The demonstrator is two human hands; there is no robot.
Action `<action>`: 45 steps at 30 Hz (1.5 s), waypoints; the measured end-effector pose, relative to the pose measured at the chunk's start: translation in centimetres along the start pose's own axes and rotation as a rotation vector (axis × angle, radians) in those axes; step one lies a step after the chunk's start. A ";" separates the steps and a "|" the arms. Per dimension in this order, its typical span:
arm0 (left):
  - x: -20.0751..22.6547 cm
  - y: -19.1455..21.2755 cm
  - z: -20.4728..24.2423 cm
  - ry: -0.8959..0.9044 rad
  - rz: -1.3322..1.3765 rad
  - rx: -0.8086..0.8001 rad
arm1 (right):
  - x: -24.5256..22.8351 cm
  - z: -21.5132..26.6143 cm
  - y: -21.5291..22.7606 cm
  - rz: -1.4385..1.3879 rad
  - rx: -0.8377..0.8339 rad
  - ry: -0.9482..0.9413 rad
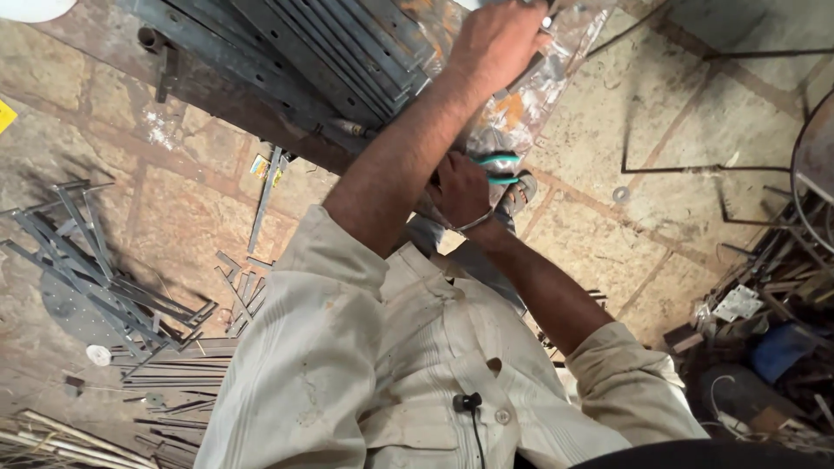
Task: The recorder aligns, clamps, and welds metal strips and tubes in an industrial workshop.
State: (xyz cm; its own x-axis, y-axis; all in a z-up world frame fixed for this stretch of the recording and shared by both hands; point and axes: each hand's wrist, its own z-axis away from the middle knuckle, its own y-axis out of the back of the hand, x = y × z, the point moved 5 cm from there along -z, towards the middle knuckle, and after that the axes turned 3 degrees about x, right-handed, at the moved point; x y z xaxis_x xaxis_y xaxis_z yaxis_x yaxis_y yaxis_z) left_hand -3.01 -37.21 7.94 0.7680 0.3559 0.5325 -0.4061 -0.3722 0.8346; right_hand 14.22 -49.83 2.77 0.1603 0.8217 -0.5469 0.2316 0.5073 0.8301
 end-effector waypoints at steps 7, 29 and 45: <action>0.1 2.0 0.6 -0.118 -0.009 0.132 | 1.5 2.9 0.5 0.006 0.017 -0.062; 0.0 2.9 0.0 -0.089 -0.002 0.036 | 8.8 9.1 2.7 -0.215 0.031 -0.204; -0.2 1.0 0.4 0.120 0.118 -0.192 | 6.0 -17.1 32.0 -0.153 0.149 -0.034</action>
State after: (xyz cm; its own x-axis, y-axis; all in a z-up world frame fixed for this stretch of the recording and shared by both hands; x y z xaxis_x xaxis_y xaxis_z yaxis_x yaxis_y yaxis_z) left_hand -3.41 -38.05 8.61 0.6498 0.4231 0.6315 -0.5849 -0.2522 0.7709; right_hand 6.22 -24.23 27.92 0.1439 0.7276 -0.6708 0.3947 0.5794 0.7131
